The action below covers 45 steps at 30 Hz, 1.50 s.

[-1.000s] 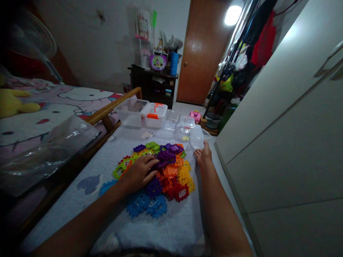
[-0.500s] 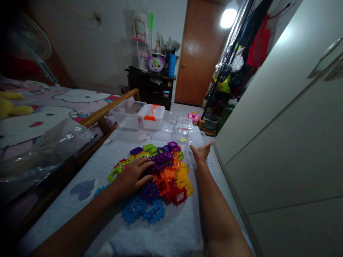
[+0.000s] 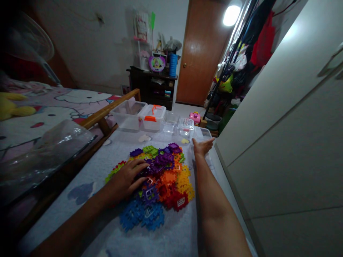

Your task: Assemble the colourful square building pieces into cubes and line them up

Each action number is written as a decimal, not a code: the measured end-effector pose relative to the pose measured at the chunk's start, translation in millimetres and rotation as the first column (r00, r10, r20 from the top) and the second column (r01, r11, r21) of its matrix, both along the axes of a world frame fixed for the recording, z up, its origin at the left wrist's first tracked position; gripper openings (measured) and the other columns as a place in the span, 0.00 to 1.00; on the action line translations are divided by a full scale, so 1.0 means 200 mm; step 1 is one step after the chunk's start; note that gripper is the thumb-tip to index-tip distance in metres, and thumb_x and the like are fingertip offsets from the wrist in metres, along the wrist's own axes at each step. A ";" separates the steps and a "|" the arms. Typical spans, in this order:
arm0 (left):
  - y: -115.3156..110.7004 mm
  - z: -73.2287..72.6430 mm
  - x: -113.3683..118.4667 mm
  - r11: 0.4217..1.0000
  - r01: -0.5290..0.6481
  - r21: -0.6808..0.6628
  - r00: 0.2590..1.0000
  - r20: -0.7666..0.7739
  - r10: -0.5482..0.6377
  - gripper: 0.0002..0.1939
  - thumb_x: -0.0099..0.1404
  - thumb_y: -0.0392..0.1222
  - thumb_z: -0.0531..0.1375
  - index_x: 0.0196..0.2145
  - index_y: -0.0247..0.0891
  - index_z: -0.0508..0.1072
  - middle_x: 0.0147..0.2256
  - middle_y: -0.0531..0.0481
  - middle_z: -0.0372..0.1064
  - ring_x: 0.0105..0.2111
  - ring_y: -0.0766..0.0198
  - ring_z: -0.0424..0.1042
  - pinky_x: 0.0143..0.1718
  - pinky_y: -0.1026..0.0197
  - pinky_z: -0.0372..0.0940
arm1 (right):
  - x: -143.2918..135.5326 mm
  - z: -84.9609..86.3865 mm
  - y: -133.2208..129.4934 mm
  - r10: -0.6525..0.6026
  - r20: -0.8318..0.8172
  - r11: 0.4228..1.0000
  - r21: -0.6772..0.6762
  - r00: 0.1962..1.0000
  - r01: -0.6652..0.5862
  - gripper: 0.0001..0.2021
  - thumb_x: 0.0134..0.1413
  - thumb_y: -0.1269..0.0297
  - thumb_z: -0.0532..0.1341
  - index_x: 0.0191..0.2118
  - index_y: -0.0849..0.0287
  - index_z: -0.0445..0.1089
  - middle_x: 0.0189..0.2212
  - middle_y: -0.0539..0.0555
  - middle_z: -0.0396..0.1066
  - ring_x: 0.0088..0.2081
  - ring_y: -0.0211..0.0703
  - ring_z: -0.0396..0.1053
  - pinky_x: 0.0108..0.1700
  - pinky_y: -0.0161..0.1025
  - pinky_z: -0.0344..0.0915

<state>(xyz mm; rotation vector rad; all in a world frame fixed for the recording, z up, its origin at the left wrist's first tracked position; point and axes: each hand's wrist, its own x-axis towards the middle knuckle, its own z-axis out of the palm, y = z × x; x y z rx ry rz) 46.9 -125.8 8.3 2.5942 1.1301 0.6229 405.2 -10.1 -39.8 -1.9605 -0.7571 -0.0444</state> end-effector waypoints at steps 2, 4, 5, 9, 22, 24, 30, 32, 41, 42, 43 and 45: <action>0.00 0.00 -0.02 1.000 -0.018 -0.006 1.000 -0.005 0.018 0.19 0.69 0.44 0.58 0.56 0.40 0.68 0.56 0.41 0.66 0.57 0.50 0.65 0.59 0.45 0.62 | 0.00 -0.02 0.00 0.002 0.020 1.000 0.002 1.000 -0.002 0.60 0.33 0.56 0.73 0.68 0.72 0.39 0.64 0.80 0.51 0.65 0.72 0.51 0.65 0.60 0.50; 0.00 0.00 -0.03 1.000 -0.026 -0.014 1.000 -0.011 0.026 0.19 0.69 0.45 0.57 0.56 0.40 0.68 0.58 0.41 0.64 0.58 0.49 0.64 0.60 0.45 0.61 | 0.00 -0.04 0.00 0.015 0.034 1.000 0.010 0.999 -0.015 0.61 0.34 0.56 0.73 0.68 0.73 0.37 0.64 0.81 0.49 0.66 0.72 0.49 0.65 0.60 0.48; 0.00 -0.01 -0.03 0.999 -0.029 -0.016 0.999 -0.013 0.029 0.20 0.69 0.45 0.57 0.57 0.40 0.67 0.59 0.41 0.63 0.59 0.49 0.63 0.61 0.44 0.61 | 0.01 -0.05 0.00 0.022 0.038 1.000 0.014 0.999 -0.022 0.62 0.34 0.55 0.73 0.68 0.74 0.35 0.65 0.81 0.48 0.66 0.72 0.49 0.66 0.60 0.47; -0.01 0.00 -0.03 0.999 -0.040 -0.024 0.999 -0.016 0.039 0.20 0.69 0.45 0.57 0.56 0.39 0.68 0.59 0.41 0.64 0.59 0.50 0.64 0.61 0.45 0.61 | 0.02 -0.06 0.02 0.038 0.021 0.999 0.032 0.999 -0.038 0.62 0.35 0.55 0.73 0.68 0.73 0.34 0.65 0.81 0.46 0.66 0.72 0.47 0.66 0.61 0.46; -0.06 -0.06 -0.12 0.993 -0.117 0.021 0.990 -0.080 0.118 0.31 0.63 0.59 0.62 0.59 0.46 0.66 0.63 0.41 0.59 0.65 0.40 0.53 0.64 0.32 0.49 | 0.04 -0.11 0.03 0.046 -0.003 0.998 0.049 0.999 -0.046 0.60 0.36 0.59 0.72 0.68 0.73 0.35 0.65 0.80 0.48 0.66 0.71 0.49 0.65 0.59 0.50; -0.07 -0.08 -0.15 0.992 -0.122 0.014 0.987 -0.109 0.123 0.33 0.62 0.60 0.62 0.61 0.46 0.65 0.64 0.40 0.57 0.65 0.38 0.52 0.64 0.31 0.49 | 0.04 -0.11 0.04 0.040 -0.015 0.998 0.045 0.999 -0.039 0.59 0.37 0.60 0.72 0.68 0.72 0.35 0.65 0.80 0.49 0.65 0.71 0.50 0.64 0.59 0.51; -0.09 -0.14 -0.22 0.989 -0.148 -0.007 0.981 -0.131 0.146 0.35 0.63 0.60 0.60 0.64 0.48 0.61 0.66 0.41 0.56 0.66 0.38 0.51 0.64 0.32 0.50 | 0.06 -0.10 0.11 0.032 -0.026 0.999 0.034 0.999 -0.031 0.58 0.37 0.60 0.72 0.68 0.72 0.37 0.64 0.80 0.50 0.65 0.71 0.52 0.65 0.58 0.52; -0.09 -0.14 -0.24 0.988 -0.152 -0.016 0.980 -0.130 0.149 0.37 0.63 0.61 0.60 0.66 0.48 0.58 0.66 0.41 0.54 0.66 0.38 0.51 0.63 0.33 0.51 | 0.07 -0.10 0.14 0.041 -0.017 0.998 0.038 0.999 -0.040 0.58 0.37 0.61 0.71 0.68 0.74 0.37 0.64 0.80 0.50 0.65 0.70 0.51 0.65 0.57 0.52; -0.11 -0.16 -0.21 0.991 -0.085 -0.108 0.990 -0.126 0.071 0.41 0.62 0.63 0.60 0.67 0.47 0.54 0.67 0.40 0.53 0.66 0.38 0.51 0.64 0.33 0.51 | 0.10 -0.14 0.16 0.144 -0.036 0.986 0.091 0.989 -0.141 0.52 0.38 0.64 0.69 0.66 0.76 0.41 0.65 0.79 0.51 0.66 0.64 0.52 0.66 0.52 0.53; -0.11 -0.15 -0.21 0.991 -0.069 -0.115 0.991 -0.121 0.055 0.41 0.62 0.62 0.60 0.67 0.47 0.54 0.67 0.40 0.53 0.66 0.38 0.51 0.64 0.33 0.51 | 0.10 -0.15 0.15 0.150 -0.031 0.985 0.092 0.988 -0.147 0.51 0.38 0.64 0.68 0.66 0.76 0.43 0.65 0.78 0.51 0.66 0.64 0.51 0.66 0.52 0.53; -0.11 -0.15 -0.20 0.991 -0.059 -0.117 0.992 -0.117 0.046 0.41 0.62 0.62 0.61 0.67 0.47 0.55 0.66 0.40 0.54 0.66 0.38 0.52 0.64 0.34 0.51 | 0.10 -0.16 0.15 0.155 -0.026 0.984 0.094 0.988 -0.152 0.50 0.39 0.64 0.68 0.66 0.75 0.44 0.65 0.78 0.51 0.67 0.63 0.51 0.66 0.53 0.52; -0.11 -0.14 -0.19 0.992 -0.053 -0.113 0.993 -0.109 0.041 0.41 0.62 0.62 0.61 0.67 0.47 0.55 0.66 0.40 0.55 0.65 0.38 0.53 0.64 0.33 0.51 | 0.09 -0.17 0.13 0.161 -0.019 0.983 0.097 0.987 -0.158 0.48 0.39 0.64 0.68 0.66 0.72 0.45 0.65 0.76 0.51 0.67 0.62 0.50 0.66 0.54 0.52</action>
